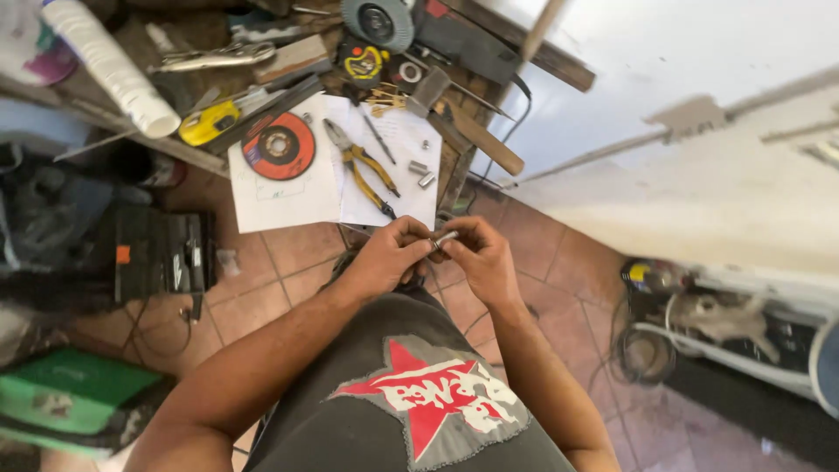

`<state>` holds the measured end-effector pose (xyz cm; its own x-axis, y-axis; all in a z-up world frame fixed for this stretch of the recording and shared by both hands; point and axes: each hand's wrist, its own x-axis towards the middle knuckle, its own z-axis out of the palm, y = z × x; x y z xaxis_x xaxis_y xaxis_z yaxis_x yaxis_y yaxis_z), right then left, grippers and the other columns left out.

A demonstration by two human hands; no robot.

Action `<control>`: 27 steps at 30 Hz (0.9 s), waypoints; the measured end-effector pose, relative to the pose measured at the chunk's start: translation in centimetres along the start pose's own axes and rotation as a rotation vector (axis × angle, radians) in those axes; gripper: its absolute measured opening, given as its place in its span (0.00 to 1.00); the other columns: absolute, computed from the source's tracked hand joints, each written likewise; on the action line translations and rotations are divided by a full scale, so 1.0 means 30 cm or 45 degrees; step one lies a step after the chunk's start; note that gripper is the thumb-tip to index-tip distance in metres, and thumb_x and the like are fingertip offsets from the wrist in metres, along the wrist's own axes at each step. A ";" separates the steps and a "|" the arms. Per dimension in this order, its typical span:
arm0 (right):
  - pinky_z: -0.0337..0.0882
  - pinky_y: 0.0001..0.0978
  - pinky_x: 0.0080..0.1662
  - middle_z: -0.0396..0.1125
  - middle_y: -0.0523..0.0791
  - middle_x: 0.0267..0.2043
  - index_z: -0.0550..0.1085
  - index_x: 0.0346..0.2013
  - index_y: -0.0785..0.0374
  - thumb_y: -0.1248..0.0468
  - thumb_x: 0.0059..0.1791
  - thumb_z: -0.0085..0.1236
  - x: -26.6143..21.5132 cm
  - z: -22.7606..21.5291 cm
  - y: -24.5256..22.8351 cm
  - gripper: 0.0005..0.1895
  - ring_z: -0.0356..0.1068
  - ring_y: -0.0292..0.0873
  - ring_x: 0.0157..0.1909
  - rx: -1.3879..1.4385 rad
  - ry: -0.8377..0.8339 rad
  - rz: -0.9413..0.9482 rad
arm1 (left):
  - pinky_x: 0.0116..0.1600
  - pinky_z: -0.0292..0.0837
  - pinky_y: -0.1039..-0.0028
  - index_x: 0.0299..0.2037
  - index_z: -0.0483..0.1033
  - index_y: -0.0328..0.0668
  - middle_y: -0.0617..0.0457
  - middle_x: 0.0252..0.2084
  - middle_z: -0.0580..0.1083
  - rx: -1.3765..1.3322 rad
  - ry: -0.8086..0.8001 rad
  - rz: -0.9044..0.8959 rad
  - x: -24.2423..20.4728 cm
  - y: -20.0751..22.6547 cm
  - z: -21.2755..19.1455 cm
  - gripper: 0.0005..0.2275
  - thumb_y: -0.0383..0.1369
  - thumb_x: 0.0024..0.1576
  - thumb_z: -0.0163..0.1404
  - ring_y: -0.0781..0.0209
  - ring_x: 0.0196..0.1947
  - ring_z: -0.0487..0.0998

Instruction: Assembling and adjusting small metal components using pliers and a hammer on a workshop workbench.

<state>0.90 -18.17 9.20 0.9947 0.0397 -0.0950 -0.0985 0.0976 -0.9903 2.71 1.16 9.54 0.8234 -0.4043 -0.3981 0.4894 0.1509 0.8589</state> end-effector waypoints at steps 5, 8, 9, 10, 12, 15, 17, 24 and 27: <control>0.77 0.35 0.31 0.73 0.54 0.28 0.78 0.43 0.72 0.76 0.46 0.63 0.043 -0.025 -0.002 0.11 0.73 0.44 0.26 -0.132 -0.126 0.173 | 0.22 0.68 0.73 0.47 0.73 0.35 0.45 0.22 0.75 0.134 0.192 0.042 -0.020 -0.034 0.000 0.11 0.32 0.59 0.54 0.61 0.17 0.73; 0.72 0.34 0.28 0.70 0.53 0.23 0.79 0.41 0.72 0.75 0.47 0.63 0.072 -0.040 0.088 0.09 0.69 0.42 0.24 -0.165 -0.219 0.150 | 0.22 0.71 0.72 0.49 0.74 0.34 0.45 0.22 0.75 0.067 0.320 0.070 -0.022 -0.091 0.007 0.14 0.32 0.57 0.57 0.60 0.18 0.76; 0.72 0.34 0.28 0.70 0.53 0.23 0.79 0.41 0.72 0.75 0.47 0.63 0.081 -0.027 0.087 0.09 0.69 0.42 0.24 -0.162 -0.238 0.152 | 0.22 0.71 0.72 0.49 0.74 0.34 0.45 0.22 0.75 0.064 0.340 0.071 -0.018 -0.088 0.009 0.14 0.32 0.57 0.57 0.60 0.18 0.76; 0.72 0.34 0.28 0.69 0.52 0.23 0.78 0.41 0.73 0.74 0.48 0.62 0.088 -0.012 0.087 0.07 0.69 0.42 0.24 -0.129 -0.224 0.138 | 0.23 0.71 0.73 0.51 0.74 0.33 0.44 0.22 0.75 -0.008 0.380 0.105 -0.016 -0.086 0.009 0.13 0.31 0.58 0.55 0.60 0.19 0.77; 0.72 0.34 0.28 0.68 0.52 0.23 0.78 0.40 0.73 0.73 0.49 0.60 0.102 0.037 0.070 0.06 0.68 0.42 0.24 -0.098 -0.235 0.122 | 0.24 0.72 0.73 0.52 0.75 0.33 0.44 0.21 0.75 -0.087 0.442 0.150 -0.019 -0.044 0.027 0.13 0.29 0.58 0.53 0.59 0.20 0.78; 0.75 0.41 0.44 0.72 0.52 0.36 0.77 0.50 0.70 0.73 0.53 0.53 0.102 0.117 0.046 0.12 0.70 0.42 0.39 -0.080 -0.264 0.150 | 0.40 0.75 0.65 0.49 0.80 0.33 0.42 0.31 0.77 -0.243 0.781 0.298 -0.035 0.026 0.067 0.12 0.31 0.58 0.56 0.60 0.32 0.75; 0.73 0.43 0.41 0.74 0.54 0.36 0.72 0.49 0.70 0.70 0.55 0.54 0.113 0.159 0.053 0.09 0.71 0.45 0.35 -0.185 -0.259 0.258 | 0.48 0.74 0.71 0.47 0.78 0.39 0.45 0.37 0.77 -0.403 0.868 0.358 -0.036 0.038 0.058 0.09 0.33 0.64 0.48 0.61 0.40 0.75; 0.72 0.33 0.33 0.74 0.44 0.24 0.80 0.34 0.54 0.61 0.50 0.64 0.238 0.301 0.055 0.02 0.74 0.40 0.27 -0.708 -0.108 -0.082 | 0.62 0.66 0.48 0.58 0.69 0.22 0.27 0.49 0.73 -0.009 0.880 0.398 0.028 0.019 -0.228 0.18 0.35 0.68 0.40 0.42 0.53 0.73; 0.73 0.32 0.43 0.71 0.42 0.33 0.77 0.41 0.51 0.50 0.47 0.65 0.340 0.340 0.140 0.14 0.74 0.44 0.38 -1.423 0.026 -0.649 | 0.19 0.70 0.73 0.45 0.73 0.35 0.48 0.17 0.69 -0.103 0.647 0.343 0.018 0.052 -0.368 0.11 0.34 0.68 0.39 0.58 0.11 0.71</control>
<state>10.33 -7.21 5.11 0.9131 0.2297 0.3370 0.3717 -0.8088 -0.4558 7.10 11.14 7.12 0.9467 0.1384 -0.2910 0.2477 0.2653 0.9318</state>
